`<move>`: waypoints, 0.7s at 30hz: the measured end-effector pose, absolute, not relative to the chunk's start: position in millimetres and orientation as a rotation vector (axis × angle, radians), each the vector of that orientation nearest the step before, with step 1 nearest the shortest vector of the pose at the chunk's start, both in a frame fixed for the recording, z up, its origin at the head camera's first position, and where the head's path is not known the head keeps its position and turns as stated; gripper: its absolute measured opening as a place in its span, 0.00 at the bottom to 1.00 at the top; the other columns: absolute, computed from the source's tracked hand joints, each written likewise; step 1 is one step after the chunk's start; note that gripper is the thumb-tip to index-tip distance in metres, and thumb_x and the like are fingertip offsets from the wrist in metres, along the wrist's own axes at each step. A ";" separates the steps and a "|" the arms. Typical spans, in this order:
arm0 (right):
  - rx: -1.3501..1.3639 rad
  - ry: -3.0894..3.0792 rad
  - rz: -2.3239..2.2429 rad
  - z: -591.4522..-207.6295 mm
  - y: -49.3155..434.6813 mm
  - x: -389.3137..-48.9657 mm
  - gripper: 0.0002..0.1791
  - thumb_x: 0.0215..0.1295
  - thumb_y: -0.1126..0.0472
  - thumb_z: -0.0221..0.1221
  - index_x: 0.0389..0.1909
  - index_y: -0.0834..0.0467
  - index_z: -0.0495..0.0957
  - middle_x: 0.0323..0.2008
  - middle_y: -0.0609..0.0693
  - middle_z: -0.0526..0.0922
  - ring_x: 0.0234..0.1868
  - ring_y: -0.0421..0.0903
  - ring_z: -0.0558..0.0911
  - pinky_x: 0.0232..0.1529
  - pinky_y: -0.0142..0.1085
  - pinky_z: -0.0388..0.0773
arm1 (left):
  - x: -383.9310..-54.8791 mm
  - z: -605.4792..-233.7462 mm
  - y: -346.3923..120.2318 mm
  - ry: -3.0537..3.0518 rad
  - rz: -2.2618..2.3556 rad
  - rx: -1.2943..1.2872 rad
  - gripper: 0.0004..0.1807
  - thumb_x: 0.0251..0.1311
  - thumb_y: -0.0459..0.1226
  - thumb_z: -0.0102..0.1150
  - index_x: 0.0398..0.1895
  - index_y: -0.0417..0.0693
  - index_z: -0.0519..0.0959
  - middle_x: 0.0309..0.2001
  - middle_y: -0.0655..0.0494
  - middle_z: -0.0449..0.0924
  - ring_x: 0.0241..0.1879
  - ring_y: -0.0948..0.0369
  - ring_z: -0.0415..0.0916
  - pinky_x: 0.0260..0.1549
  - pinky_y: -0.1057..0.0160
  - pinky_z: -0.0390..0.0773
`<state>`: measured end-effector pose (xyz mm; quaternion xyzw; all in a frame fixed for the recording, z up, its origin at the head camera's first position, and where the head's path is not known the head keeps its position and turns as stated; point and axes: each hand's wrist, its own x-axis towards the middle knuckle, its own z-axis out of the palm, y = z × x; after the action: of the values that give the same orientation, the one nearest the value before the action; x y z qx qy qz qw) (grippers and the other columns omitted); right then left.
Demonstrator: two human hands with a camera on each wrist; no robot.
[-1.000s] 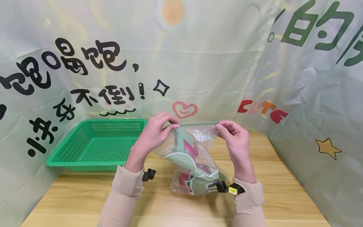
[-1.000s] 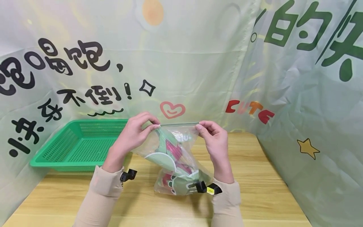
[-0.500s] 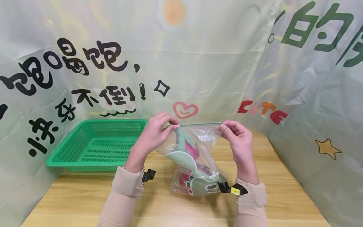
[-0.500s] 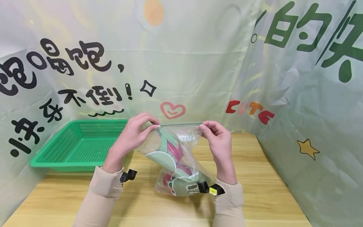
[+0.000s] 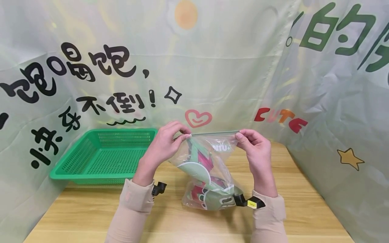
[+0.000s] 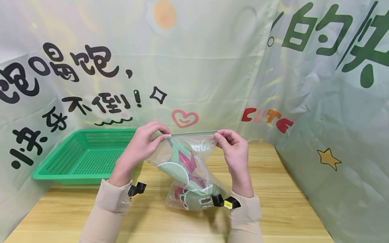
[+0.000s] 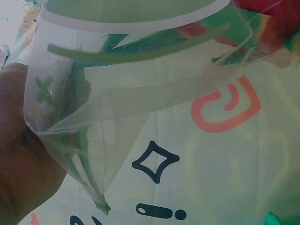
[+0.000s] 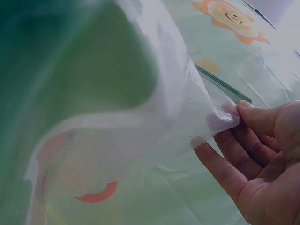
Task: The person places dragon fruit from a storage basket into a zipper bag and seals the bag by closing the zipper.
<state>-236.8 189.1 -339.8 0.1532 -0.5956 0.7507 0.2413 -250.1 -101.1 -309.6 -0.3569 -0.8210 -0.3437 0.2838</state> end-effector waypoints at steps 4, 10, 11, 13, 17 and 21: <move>0.403 -1.621 2.065 -339.5 189.3 -236.8 0.04 0.66 0.77 0.64 0.40 0.69 0.84 0.31 0.48 0.89 0.31 0.40 0.88 0.40 0.34 0.88 | -249.2 -309.4 -101.4 -2.191 -0.916 -0.955 0.02 0.66 0.32 0.69 0.39 0.45 0.85 0.39 0.57 0.83 0.42 0.60 0.78 0.43 0.60 0.80; 0.404 -1.601 2.067 -338.6 191.1 -235.2 0.04 0.66 0.77 0.64 0.39 0.69 0.84 0.30 0.49 0.88 0.30 0.41 0.88 0.37 0.33 0.87 | -247.9 -308.9 -101.4 -2.192 -0.917 -0.951 0.02 0.66 0.33 0.69 0.39 0.45 0.85 0.39 0.57 0.83 0.42 0.60 0.79 0.43 0.60 0.79; 0.408 -1.598 2.064 -338.4 191.7 -234.9 0.04 0.66 0.78 0.64 0.39 0.69 0.84 0.29 0.49 0.88 0.30 0.41 0.88 0.37 0.33 0.87 | -247.8 -308.9 -101.4 -2.193 -0.918 -0.952 0.02 0.66 0.33 0.69 0.39 0.45 0.85 0.39 0.57 0.83 0.42 0.60 0.79 0.43 0.60 0.79; 0.417 -1.592 2.065 -338.0 192.4 -234.7 0.04 0.66 0.78 0.64 0.39 0.70 0.84 0.29 0.49 0.89 0.30 0.41 0.88 0.37 0.32 0.87 | -247.6 -308.8 -101.4 -2.193 -0.919 -0.953 0.02 0.66 0.33 0.69 0.40 0.45 0.85 0.39 0.57 0.83 0.42 0.60 0.79 0.43 0.60 0.79; 0.423 -1.593 2.061 -337.7 193.2 -234.6 0.04 0.66 0.78 0.63 0.39 0.70 0.84 0.29 0.49 0.89 0.30 0.41 0.88 0.37 0.32 0.87 | -247.1 -309.1 -102.1 -2.192 -0.926 -0.954 0.03 0.66 0.32 0.69 0.40 0.45 0.85 0.39 0.56 0.83 0.41 0.60 0.79 0.42 0.59 0.79; 0.405 -1.589 2.068 -337.6 194.0 -234.5 0.04 0.66 0.78 0.64 0.39 0.69 0.84 0.29 0.49 0.89 0.30 0.41 0.89 0.37 0.33 0.87 | -245.7 -308.1 -102.0 -2.198 -0.928 -0.954 0.02 0.66 0.32 0.69 0.40 0.45 0.85 0.39 0.56 0.83 0.42 0.60 0.79 0.42 0.60 0.80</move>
<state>-234.5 194.0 -337.6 0.1487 -0.5831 0.7590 0.2486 -245.7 -102.0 -308.1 -0.3561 -0.8206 -0.3465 0.2824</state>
